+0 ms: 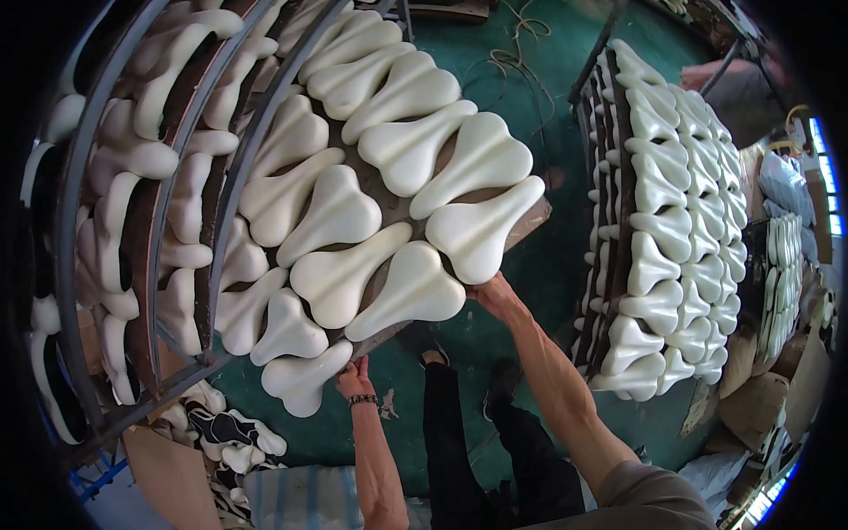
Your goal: The worker is seen using a spray gun to coat white foam bicycle saddle components and then moving storage racks to organize the products.
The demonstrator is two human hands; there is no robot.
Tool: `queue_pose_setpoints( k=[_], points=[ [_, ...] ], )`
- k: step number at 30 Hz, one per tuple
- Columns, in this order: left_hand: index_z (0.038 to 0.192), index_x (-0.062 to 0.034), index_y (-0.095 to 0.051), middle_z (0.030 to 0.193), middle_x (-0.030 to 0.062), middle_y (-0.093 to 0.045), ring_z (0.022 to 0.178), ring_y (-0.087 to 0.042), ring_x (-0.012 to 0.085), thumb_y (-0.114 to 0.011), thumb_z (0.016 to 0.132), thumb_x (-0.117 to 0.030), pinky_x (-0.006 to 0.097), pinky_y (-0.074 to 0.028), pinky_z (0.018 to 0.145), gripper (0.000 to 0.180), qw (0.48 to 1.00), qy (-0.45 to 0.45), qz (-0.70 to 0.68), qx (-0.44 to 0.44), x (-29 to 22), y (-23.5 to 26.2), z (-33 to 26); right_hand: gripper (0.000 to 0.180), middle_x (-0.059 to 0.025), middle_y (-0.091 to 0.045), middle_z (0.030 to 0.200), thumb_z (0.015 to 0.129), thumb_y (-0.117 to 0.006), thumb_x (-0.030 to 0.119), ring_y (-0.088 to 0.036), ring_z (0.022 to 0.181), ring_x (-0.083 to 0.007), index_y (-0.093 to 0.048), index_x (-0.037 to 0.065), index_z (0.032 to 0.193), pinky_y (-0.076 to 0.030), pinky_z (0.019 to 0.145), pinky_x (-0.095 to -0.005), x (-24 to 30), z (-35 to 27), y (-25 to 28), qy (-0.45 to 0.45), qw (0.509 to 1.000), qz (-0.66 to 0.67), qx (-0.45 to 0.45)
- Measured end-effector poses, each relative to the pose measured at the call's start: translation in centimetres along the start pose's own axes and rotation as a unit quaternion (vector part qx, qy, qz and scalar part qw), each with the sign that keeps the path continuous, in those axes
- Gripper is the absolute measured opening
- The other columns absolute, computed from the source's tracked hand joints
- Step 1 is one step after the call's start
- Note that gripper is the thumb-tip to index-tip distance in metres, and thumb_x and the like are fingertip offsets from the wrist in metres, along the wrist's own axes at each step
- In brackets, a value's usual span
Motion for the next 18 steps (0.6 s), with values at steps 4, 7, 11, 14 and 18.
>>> queue_pose_setpoints(
  k=[4,7,11,14,18],
  points=[
    [0.137,0.0028,-0.059,0.128,0.0180,-0.068,0.104,-0.072,0.0334,-0.058,0.101,0.005,0.050,-0.067,0.091,0.036,1.000,-0.018,-0.006,-0.020,-0.2,-0.5,-0.5,0.042,-0.0112,-0.070,0.131,0.102,-0.070,0.017,-0.073,0.112,-0.0251,-0.060,0.006,0.141,-0.064,0.088,-0.0457,0.0,0.3,0.0,0.021,1.000,-0.008,0.000],
    [0.137,0.0018,-0.060,0.129,0.0180,-0.068,0.105,-0.072,0.0333,-0.058,0.101,0.005,0.049,-0.067,0.090,0.037,1.000,-0.006,0.010,-0.021,-0.1,-0.9,-0.7,0.043,-0.0110,-0.070,0.131,0.102,-0.071,0.020,-0.073,0.111,-0.0247,-0.060,0.006,0.141,-0.064,0.087,-0.0453,0.7,0.9,0.0,0.044,0.999,-0.016,0.013],
    [0.138,0.0023,-0.058,0.131,0.0177,-0.068,0.109,-0.071,0.0323,-0.058,0.099,0.005,0.051,-0.064,0.093,0.039,1.000,-0.029,0.006,0.004,0.2,-4.5,-0.2,0.046,-0.0110,-0.069,0.132,0.096,-0.066,0.005,-0.071,0.116,-0.0253,-0.060,0.006,0.142,-0.063,0.092,-0.0450,3.8,3.9,-0.2,0.040,0.999,-0.025,0.005],
    [0.138,0.0046,-0.055,0.130,0.0197,-0.067,0.108,-0.071,0.0321,-0.056,0.098,0.007,0.050,-0.064,0.094,0.040,0.999,-0.046,-0.006,0.027,0.6,-9.4,1.4,0.051,-0.0117,-0.068,0.133,0.091,-0.056,-0.007,-0.070,0.117,-0.0264,-0.060,0.002,0.140,-0.061,0.095,-0.0454,7.1,7.6,-0.7,0.065,0.997,-0.046,0.001],
    [0.137,0.0059,-0.056,0.127,0.0201,-0.068,0.102,-0.072,0.0320,-0.056,0.095,0.009,0.051,-0.065,0.092,0.042,0.998,-0.060,0.005,0.030,-1.4,-13.0,4.2,0.049,-0.0153,-0.069,0.130,0.087,-0.053,-0.010,-0.071,0.114,-0.0296,-0.061,-0.004,0.135,-0.061,0.091,-0.0475,8.4,10.7,-2.2,0.067,0.996,-0.057,0.014]
  ],
)
Point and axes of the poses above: each hand's wrist, its own z-axis towards the middle knuckle, its own y-axis out of the back of the hand, x = y × z, the point moved 5 cm from there along z, towards the middle knuckle
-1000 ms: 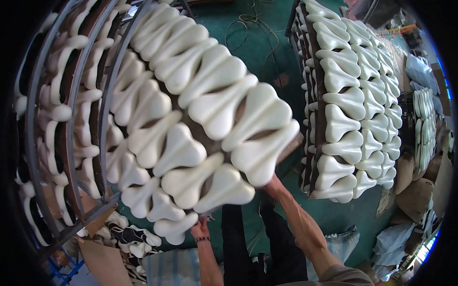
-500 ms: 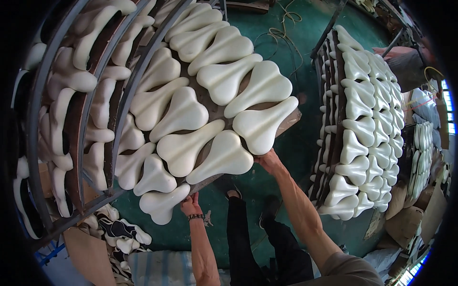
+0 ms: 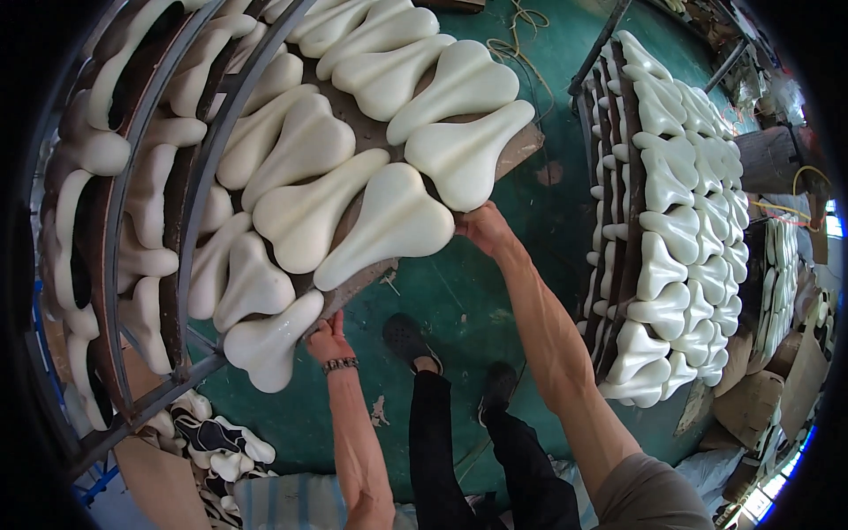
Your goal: The worker is seen using a spray gun to coat white foam bicycle saddle components and then moving storage racks to organize the products.
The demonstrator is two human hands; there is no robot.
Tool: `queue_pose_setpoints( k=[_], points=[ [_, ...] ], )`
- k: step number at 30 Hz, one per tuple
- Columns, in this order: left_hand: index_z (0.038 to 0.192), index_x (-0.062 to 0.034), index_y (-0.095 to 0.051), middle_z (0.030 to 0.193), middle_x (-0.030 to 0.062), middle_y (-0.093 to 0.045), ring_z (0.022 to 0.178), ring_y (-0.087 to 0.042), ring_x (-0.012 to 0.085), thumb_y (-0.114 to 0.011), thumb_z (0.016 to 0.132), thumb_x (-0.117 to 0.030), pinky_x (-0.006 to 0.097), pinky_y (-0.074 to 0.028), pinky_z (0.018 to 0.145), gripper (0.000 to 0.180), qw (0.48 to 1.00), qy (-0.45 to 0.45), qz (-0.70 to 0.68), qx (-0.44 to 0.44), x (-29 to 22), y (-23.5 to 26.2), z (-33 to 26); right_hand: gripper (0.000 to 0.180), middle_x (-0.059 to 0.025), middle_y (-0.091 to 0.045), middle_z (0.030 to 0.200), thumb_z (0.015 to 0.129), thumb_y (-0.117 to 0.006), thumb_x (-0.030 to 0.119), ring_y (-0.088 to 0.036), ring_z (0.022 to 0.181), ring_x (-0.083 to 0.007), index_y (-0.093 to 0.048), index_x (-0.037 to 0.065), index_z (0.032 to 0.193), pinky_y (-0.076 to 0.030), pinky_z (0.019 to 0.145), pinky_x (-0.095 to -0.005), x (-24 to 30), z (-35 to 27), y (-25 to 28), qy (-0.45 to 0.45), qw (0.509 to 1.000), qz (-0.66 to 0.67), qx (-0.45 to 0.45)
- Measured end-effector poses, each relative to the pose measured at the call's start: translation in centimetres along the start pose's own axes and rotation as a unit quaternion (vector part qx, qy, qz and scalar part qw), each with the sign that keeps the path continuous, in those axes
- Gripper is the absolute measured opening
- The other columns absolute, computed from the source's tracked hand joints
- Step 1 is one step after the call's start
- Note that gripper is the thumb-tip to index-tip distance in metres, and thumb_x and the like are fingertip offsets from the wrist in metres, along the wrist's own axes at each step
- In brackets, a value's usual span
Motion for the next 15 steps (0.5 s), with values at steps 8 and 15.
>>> queue_pose_setpoints(
  k=[8,15],
  points=[
    [0.134,0.0076,-0.055,0.112,0.0186,-0.066,0.095,-0.071,0.0322,-0.053,0.102,0.009,0.052,-0.065,0.095,0.033,0.997,-0.004,0.067,0.043,-5.9,0.0,8.8,0.046,-0.0181,-0.069,0.127,0.087,-0.054,-0.008,-0.072,0.112,-0.0325,-0.059,-0.006,0.133,-0.062,0.090,-0.0491,-3.6,0.6,-5.3,0.019,0.997,0.065,-0.021],
    [0.120,0.0038,-0.068,0.117,0.0174,-0.070,0.103,-0.072,0.0320,-0.066,0.097,-0.002,0.053,-0.063,0.099,0.024,0.983,-0.063,0.053,0.163,-10.3,0.7,12.7,0.063,-0.0102,-0.064,0.137,0.083,-0.064,-0.006,-0.065,0.123,-0.0291,-0.055,0.005,0.144,-0.057,0.103,-0.0489,-7.6,-0.1,-8.8,-0.005,0.994,0.103,-0.040]
  ],
)
Point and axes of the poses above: each hand's wrist, its own z-axis towards the middle knuckle, its own y-axis out of the back of the hand, x = y × z, the point moved 5 cm from there along z, towards the middle knuckle
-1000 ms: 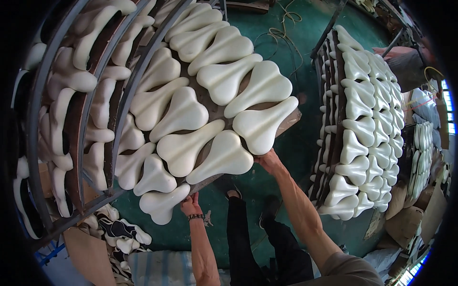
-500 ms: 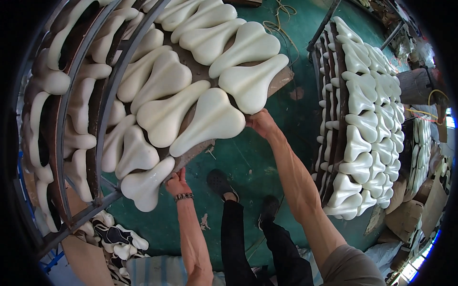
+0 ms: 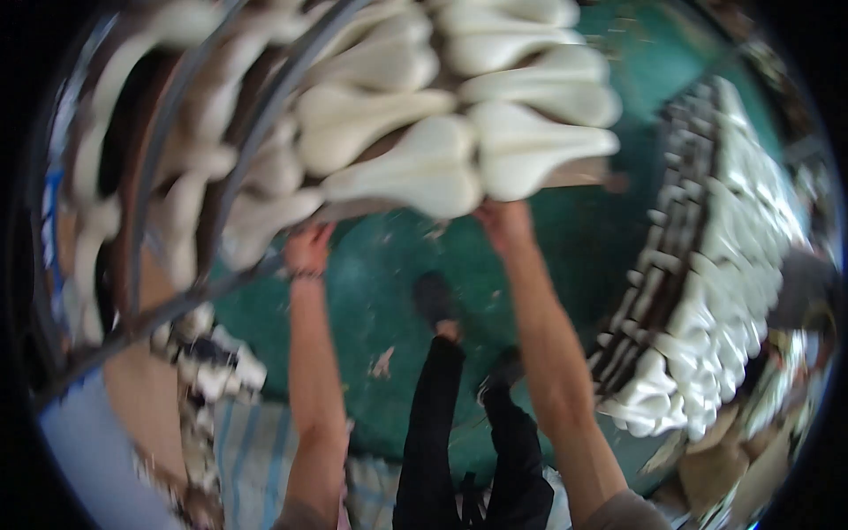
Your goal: The worker is seen using a spray gun to coat white foam bicycle saddle components and then moving storage racks to organize the products.
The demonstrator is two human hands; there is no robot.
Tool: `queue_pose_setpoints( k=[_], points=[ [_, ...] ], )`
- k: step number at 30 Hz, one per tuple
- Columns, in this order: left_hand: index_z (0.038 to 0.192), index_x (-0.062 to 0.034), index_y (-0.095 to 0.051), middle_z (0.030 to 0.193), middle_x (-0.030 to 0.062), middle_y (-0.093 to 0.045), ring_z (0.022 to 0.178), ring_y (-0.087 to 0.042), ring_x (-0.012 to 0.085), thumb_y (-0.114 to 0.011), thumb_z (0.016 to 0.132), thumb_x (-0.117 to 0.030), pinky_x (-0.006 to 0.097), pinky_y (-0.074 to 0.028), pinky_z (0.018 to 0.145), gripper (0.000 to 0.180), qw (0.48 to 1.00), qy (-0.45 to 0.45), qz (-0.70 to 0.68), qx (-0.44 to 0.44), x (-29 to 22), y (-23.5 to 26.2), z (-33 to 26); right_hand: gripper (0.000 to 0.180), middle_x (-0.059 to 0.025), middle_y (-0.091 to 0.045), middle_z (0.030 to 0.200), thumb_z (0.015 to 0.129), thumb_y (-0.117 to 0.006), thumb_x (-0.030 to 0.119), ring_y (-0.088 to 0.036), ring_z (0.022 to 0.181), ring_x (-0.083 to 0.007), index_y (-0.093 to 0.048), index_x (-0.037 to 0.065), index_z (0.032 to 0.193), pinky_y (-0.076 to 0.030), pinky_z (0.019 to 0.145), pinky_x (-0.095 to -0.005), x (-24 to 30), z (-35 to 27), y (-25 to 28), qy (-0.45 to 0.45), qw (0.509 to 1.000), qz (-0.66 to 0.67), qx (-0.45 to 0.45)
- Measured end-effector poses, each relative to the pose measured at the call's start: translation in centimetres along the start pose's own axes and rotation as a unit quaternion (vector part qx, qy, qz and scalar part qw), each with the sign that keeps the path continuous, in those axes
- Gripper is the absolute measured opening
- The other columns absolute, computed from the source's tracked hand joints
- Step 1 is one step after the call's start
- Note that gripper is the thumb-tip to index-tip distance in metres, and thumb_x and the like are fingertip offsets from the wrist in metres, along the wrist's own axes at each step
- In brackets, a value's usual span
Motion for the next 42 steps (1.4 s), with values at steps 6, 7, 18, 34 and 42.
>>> queue_pose_setpoints(
  k=[6,7,18,34,42],
  points=[
    [0.114,0.0041,-0.063,0.102,0.0156,-0.070,0.082,-0.074,0.0285,-0.077,0.097,-0.013,0.045,-0.070,0.079,0.028,0.993,0.041,-0.037,-0.106,-1.4,2.4,-0.7,0.041,-0.0141,-0.065,0.133,0.093,-0.053,-0.009,-0.065,0.125,-0.0301,-0.059,-0.001,0.132,-0.054,0.106,-0.0510,-2.9,-1.0,-1.3,0.014,0.999,0.022,0.032],
    [0.114,0.0042,-0.063,0.101,0.0164,-0.070,0.080,-0.074,0.0284,-0.078,0.097,-0.015,0.044,-0.070,0.077,0.029,0.991,0.055,-0.010,-0.119,-1.8,2.9,-1.1,0.040,-0.0137,-0.065,0.132,0.092,-0.052,-0.010,-0.066,0.124,-0.0298,-0.060,-0.001,0.131,-0.055,0.105,-0.0505,-3.4,-1.4,-1.3,0.018,1.000,0.012,0.002],
    [0.131,0.0037,-0.057,0.115,0.0194,-0.069,0.089,-0.073,0.0309,-0.076,0.099,-0.035,0.045,-0.068,0.081,0.054,0.982,0.073,0.008,-0.172,-4.2,9.3,-0.1,0.046,-0.0114,-0.063,0.139,0.099,-0.059,-0.002,-0.067,0.123,-0.0290,-0.053,0.006,0.144,-0.059,0.102,-0.0488,-11.1,-6.3,-7.1,-0.011,0.998,0.063,-0.001],
    [0.138,0.0038,-0.053,0.118,0.0207,-0.069,0.099,-0.074,0.0355,-0.056,0.106,-0.056,0.050,-0.065,0.087,0.068,0.893,0.375,0.218,-0.121,-0.5,21.1,-25.2,0.059,-0.0140,-0.072,0.128,0.096,-0.075,0.030,-0.072,0.112,-0.0244,-0.056,0.005,0.146,-0.064,0.083,-0.0387,-22.6,-10.7,-15.0,-0.143,0.937,-0.297,0.117],
    [0.138,0.0041,-0.053,0.113,0.0223,-0.070,0.092,-0.076,0.0354,-0.054,0.108,-0.055,0.049,-0.066,0.078,0.066,0.882,0.372,0.274,-0.087,-8.2,28.4,-29.4,0.086,-0.0171,-0.048,0.160,0.090,-0.057,0.002,-0.061,0.131,-0.0276,-0.024,0.010,0.169,-0.056,0.097,-0.0433,-14.1,-17.6,-1.7,0.017,0.952,-0.119,-0.282]
  ],
)
Point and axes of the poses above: each hand's wrist, its own z-axis towards the middle knuckle, its own y-axis out of the back of the hand, x = y × z, the point moved 5 cm from there along z, towards the middle knuckle
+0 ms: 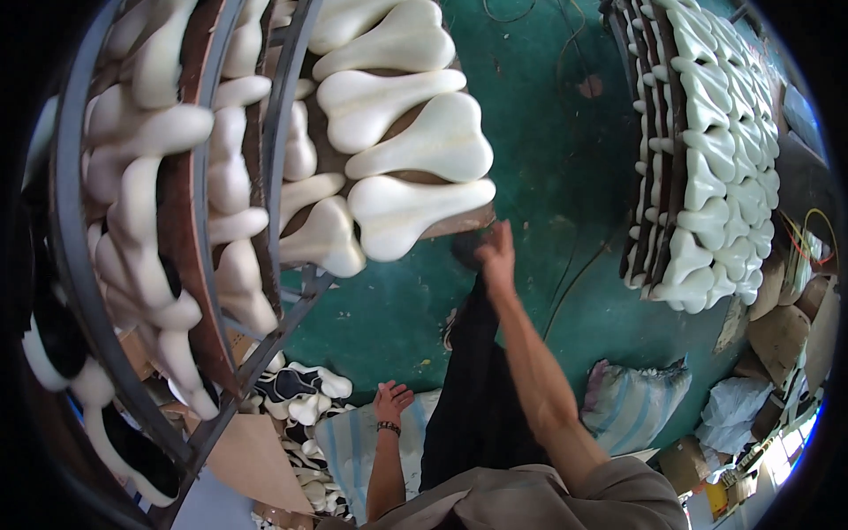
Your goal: The worker is seen using a spray gun to coat white foam bicycle saddle components and then moving storage racks to organize the products.
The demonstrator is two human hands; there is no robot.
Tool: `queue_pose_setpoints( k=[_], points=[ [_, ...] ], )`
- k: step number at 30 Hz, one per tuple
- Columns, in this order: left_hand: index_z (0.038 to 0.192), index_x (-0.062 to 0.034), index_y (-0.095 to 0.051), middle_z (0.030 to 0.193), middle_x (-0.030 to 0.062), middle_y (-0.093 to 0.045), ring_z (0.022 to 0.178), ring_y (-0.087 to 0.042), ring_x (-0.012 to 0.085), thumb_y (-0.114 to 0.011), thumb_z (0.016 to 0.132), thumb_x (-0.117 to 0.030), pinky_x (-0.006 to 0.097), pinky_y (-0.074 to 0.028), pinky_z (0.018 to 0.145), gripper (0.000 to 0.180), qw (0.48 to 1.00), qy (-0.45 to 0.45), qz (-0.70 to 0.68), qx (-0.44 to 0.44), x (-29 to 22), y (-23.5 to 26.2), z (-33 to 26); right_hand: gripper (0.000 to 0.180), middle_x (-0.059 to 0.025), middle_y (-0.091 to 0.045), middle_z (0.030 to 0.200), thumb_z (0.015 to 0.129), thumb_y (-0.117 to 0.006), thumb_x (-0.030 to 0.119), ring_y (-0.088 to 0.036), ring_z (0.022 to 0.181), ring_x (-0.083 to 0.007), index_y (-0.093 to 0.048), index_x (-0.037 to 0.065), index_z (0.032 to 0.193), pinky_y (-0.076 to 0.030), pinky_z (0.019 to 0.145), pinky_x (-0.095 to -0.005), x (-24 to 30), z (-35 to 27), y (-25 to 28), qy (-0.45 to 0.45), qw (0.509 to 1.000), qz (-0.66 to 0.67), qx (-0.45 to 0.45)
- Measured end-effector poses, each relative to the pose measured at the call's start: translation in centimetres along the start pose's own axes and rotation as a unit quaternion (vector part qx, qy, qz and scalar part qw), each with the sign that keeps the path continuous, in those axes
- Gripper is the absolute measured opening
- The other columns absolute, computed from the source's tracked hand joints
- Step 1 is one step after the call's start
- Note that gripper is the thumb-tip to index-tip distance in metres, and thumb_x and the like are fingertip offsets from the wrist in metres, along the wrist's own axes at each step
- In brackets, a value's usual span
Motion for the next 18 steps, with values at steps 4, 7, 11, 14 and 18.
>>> queue_pose_setpoints(
  k=[4,7,11,14,18],
  points=[
    [0.139,0.0021,-0.053,0.111,0.0221,-0.071,0.090,-0.076,0.0343,-0.050,0.110,-0.053,0.047,-0.067,0.076,0.062,0.998,-0.053,0.013,0.010,-1.2,2.1,-2.0,0.093,-0.0160,-0.037,0.169,0.086,-0.057,0.003,-0.038,0.153,-0.0282,-0.016,0.000,0.169,-0.038,0.118,-0.0357,3.9,1.6,-1.0,0.148,0.976,-0.099,0.124],
    [0.138,0.0006,-0.055,0.108,0.0205,-0.072,0.081,-0.074,0.0283,-0.046,0.112,-0.051,0.041,-0.065,0.068,0.058,0.989,-0.136,0.025,0.043,-3.1,1.6,-3.4,0.093,-0.0180,-0.039,0.166,0.084,-0.058,0.004,-0.041,0.151,-0.0279,-0.017,-0.003,0.168,-0.034,0.120,-0.0353,5.0,-0.1,-2.3,0.151,0.977,-0.111,0.102],
    [0.137,0.0002,-0.056,0.098,0.0166,-0.073,0.064,-0.069,0.0188,-0.044,0.112,-0.051,0.030,-0.055,0.048,0.058,0.971,-0.172,0.069,0.151,-3.7,0.5,-4.4,0.094,-0.0197,-0.040,0.165,0.083,-0.057,0.004,-0.044,0.150,-0.0288,-0.017,-0.004,0.168,-0.033,0.121,-0.0354,4.8,-3.1,-3.6,0.129,0.978,-0.127,0.099],
    [0.137,0.0003,-0.057,0.095,0.0161,-0.073,0.060,-0.067,0.0178,-0.044,0.112,-0.052,0.028,-0.051,0.043,0.059,0.968,-0.106,0.109,0.200,-2.0,1.4,-3.1,0.096,-0.0211,-0.039,0.165,0.081,-0.057,0.002,-0.044,0.151,-0.0306,-0.015,-0.004,0.168,-0.033,0.122,-0.0363,2.5,-4.1,-5.7,0.118,0.979,-0.128,0.104],
    [0.135,0.0006,-0.058,0.095,0.0156,-0.073,0.061,-0.068,0.0184,-0.049,0.111,-0.050,0.029,-0.054,0.045,0.057,0.967,-0.062,0.170,0.178,-1.0,5.7,-0.1,0.096,-0.0237,-0.040,0.164,0.080,-0.057,0.002,-0.045,0.150,-0.0322,-0.016,-0.007,0.166,-0.033,0.123,-0.0370,-2.3,-6.6,-11.0,0.147,0.974,-0.135,0.105]
  ],
)
Point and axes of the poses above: each hand's wrist, its own z-axis towards the middle knuckle, its own y-axis out of the back of the hand, x = y × z, the point moved 5 cm from there along z, towards the middle knuckle
